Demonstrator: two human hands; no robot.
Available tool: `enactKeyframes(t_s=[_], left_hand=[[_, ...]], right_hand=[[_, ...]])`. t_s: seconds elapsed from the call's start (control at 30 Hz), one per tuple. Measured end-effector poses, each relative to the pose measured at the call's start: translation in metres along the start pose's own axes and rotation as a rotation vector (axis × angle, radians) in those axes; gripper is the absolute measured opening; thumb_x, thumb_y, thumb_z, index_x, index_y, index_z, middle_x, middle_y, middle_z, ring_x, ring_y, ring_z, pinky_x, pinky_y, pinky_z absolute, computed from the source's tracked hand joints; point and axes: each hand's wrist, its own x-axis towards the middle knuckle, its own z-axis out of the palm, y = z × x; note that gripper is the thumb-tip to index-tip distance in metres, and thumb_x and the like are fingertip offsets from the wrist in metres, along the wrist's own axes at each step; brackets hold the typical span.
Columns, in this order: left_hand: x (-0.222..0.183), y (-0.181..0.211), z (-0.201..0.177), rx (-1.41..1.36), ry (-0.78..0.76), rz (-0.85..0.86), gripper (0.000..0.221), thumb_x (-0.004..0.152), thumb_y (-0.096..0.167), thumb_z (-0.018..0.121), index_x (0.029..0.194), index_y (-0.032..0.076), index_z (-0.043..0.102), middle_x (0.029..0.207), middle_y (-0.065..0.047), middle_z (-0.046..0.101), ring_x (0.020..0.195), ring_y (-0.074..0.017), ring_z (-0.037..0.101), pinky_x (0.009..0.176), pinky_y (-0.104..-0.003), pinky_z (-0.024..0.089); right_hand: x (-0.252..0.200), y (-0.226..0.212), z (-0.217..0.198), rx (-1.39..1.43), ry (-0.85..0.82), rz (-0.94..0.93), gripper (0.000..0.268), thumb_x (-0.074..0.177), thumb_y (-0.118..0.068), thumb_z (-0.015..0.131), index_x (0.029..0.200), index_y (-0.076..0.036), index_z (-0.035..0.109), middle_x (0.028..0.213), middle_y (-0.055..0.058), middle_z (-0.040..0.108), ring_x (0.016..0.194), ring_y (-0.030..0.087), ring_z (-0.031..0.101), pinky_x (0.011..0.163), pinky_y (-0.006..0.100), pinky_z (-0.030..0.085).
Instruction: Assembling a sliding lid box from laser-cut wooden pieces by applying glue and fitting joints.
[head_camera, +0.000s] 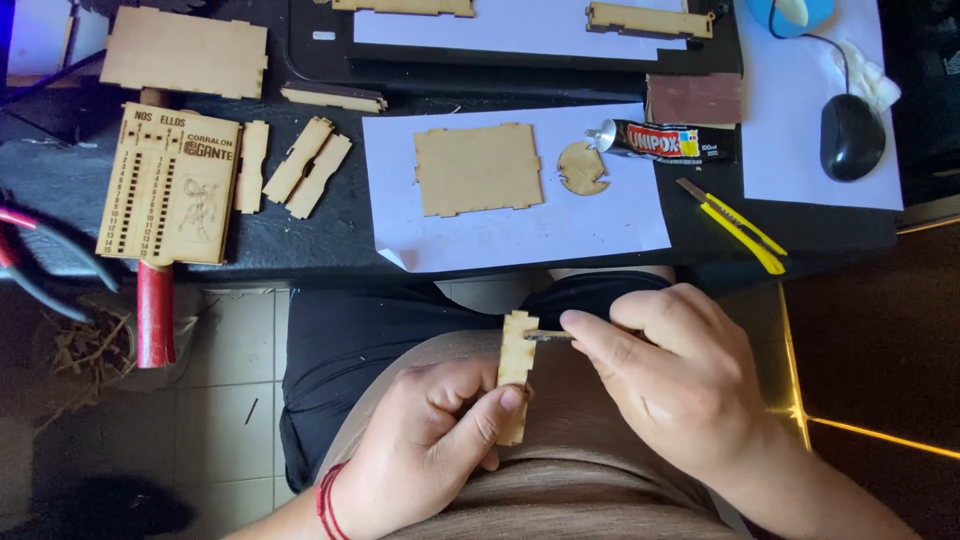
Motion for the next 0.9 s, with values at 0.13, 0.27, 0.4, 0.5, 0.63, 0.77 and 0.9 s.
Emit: enactKeyframes(t_s=[0.13, 0.27, 0.4, 0.5, 0.63, 0.77, 0.9], left_hand=[[-0.001, 0.001, -0.002, 0.007, 0.003, 0.021, 0.031, 0.097, 0.03, 0.055, 0.072, 0.015, 0.06, 0.059, 0.004, 0.064, 0.044, -0.0077, 0.065, 0.044, -0.021, 0.046], [-0.002, 0.002, -0.001, 0.104, 0.015, -0.001, 0.033, 0.097, 0.031, 0.056, 0.068, 0.015, 0.059, 0.051, 0.003, 0.061, 0.042, -0.007, 0.061, 0.044, -0.024, 0.046], [-0.001, 0.001, -0.002, 0.252, 0.051, 0.157, 0.029, 0.098, 0.026, 0.054, 0.071, 0.016, 0.06, 0.059, 0.006, 0.057, 0.052, -0.0123, 0.051, 0.051, -0.028, 0.043], [-0.002, -0.001, -0.002, 0.322, 0.056, 0.211, 0.027, 0.098, 0.026, 0.052, 0.074, 0.016, 0.06, 0.061, 0.004, 0.058, 0.053, -0.0163, 0.054, 0.052, -0.031, 0.043], [-0.001, -0.004, -0.002, 0.384, 0.048, 0.239, 0.028, 0.099, 0.027, 0.051, 0.074, 0.015, 0.055, 0.06, 0.001, 0.054, 0.053, -0.0201, 0.051, 0.051, -0.034, 0.041], [-0.001, 0.0, -0.001, 0.355, 0.032, 0.25, 0.026, 0.099, 0.026, 0.051, 0.075, 0.015, 0.057, 0.064, 0.002, 0.058, 0.057, -0.0192, 0.056, 0.054, -0.032, 0.044], [-0.001, 0.005, -0.001, 0.241, 0.017, 0.178, 0.03, 0.098, 0.026, 0.053, 0.07, 0.016, 0.058, 0.061, 0.005, 0.059, 0.054, -0.0133, 0.054, 0.052, -0.029, 0.044]], right_hand=[[-0.002, -0.001, -0.005, 0.017, -0.002, 0.0, 0.021, 0.09, 0.0, 0.074, 0.108, -0.01, 0.074, 0.085, 0.007, 0.055, 0.066, 0.024, 0.049, 0.064, 0.036, 0.045], [-0.003, -0.006, -0.011, -0.02, -0.039, 0.009, 0.021, 0.09, -0.002, 0.073, 0.11, -0.011, 0.073, 0.086, 0.007, 0.056, 0.066, 0.025, 0.05, 0.066, 0.037, 0.045], [0.002, -0.012, -0.017, -0.103, -0.079, -0.002, 0.015, 0.089, -0.005, 0.073, 0.103, -0.011, 0.074, 0.084, 0.005, 0.058, 0.062, 0.025, 0.05, 0.061, 0.038, 0.045], [0.004, -0.013, -0.02, -0.13, -0.147, 0.013, 0.01, 0.091, -0.009, 0.07, 0.101, -0.011, 0.072, 0.084, 0.003, 0.058, 0.063, 0.025, 0.048, 0.061, 0.039, 0.044], [0.005, -0.013, -0.023, -0.095, -0.216, 0.04, 0.006, 0.094, -0.013, 0.063, 0.098, -0.011, 0.067, 0.082, 0.003, 0.057, 0.065, 0.026, 0.05, 0.064, 0.04, 0.044], [0.011, -0.013, -0.022, -0.074, -0.239, 0.033, 0.006, 0.096, -0.012, 0.059, 0.097, -0.009, 0.065, 0.078, 0.003, 0.054, 0.064, 0.026, 0.05, 0.063, 0.04, 0.043], [0.008, -0.008, -0.016, -0.058, -0.182, 0.029, 0.003, 0.094, -0.009, 0.063, 0.094, -0.007, 0.066, 0.076, 0.005, 0.052, 0.064, 0.027, 0.049, 0.061, 0.04, 0.044]])
